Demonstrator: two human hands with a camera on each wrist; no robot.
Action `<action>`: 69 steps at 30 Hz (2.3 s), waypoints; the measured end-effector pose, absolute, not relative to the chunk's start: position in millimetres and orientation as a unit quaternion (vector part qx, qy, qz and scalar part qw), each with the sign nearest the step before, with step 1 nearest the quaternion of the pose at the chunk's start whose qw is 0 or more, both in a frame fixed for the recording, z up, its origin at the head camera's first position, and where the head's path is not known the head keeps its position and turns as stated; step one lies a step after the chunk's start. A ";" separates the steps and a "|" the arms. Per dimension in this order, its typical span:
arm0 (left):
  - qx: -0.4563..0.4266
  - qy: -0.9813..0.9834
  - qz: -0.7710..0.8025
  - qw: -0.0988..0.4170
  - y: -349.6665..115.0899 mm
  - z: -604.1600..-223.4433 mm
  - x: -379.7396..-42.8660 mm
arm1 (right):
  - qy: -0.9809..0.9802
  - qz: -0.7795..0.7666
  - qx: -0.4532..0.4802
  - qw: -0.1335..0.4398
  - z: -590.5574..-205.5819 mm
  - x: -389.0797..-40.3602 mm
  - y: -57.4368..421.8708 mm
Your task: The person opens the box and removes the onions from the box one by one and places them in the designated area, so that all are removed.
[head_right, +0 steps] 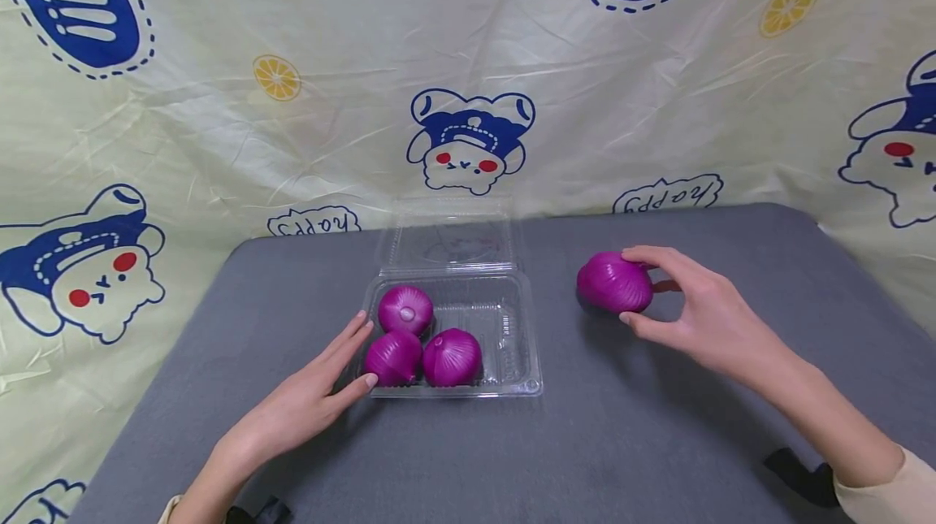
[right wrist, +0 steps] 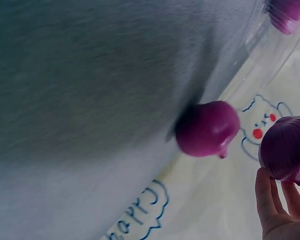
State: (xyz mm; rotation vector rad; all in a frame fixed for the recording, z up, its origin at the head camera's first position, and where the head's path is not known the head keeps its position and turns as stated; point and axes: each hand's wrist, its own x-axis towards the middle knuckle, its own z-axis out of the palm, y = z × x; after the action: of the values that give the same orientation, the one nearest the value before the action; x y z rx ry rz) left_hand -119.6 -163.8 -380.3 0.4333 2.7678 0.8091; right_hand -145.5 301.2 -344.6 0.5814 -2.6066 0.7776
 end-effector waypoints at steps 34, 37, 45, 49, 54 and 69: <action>0.147 0.946 0.268 0.106 -164.2 -381.0 -120.1 | -0.963 0.194 0.163 0.095 -380.0 -177.9 367.8; 0.146 0.946 0.270 0.108 -163.9 -381.0 -119.8 | -0.965 0.191 0.157 0.087 -381.2 -181.0 369.4; 0.143 0.944 0.276 0.111 -163.8 -381.2 -119.5 | -0.968 0.198 0.145 0.053 -381.8 -186.5 369.7; 0.142 0.944 0.277 0.111 -164.0 -381.6 -119.6 | -0.968 0.201 0.141 0.042 -381.2 -187.9 370.1; 0.141 0.944 0.277 0.109 -163.7 -381.9 -119.2 | -0.967 0.200 0.149 0.050 -377.8 -186.5 369.6; 0.145 0.945 0.273 0.106 -164.1 -382.1 -119.4 | -0.950 0.220 0.174 0.137 -360.8 -168.9 337.3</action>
State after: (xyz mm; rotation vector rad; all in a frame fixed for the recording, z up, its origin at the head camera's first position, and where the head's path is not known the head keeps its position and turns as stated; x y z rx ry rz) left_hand -119.4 -164.1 -382.1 0.4279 2.7830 0.8054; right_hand -168.9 337.3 -360.8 0.5041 -2.7488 0.6358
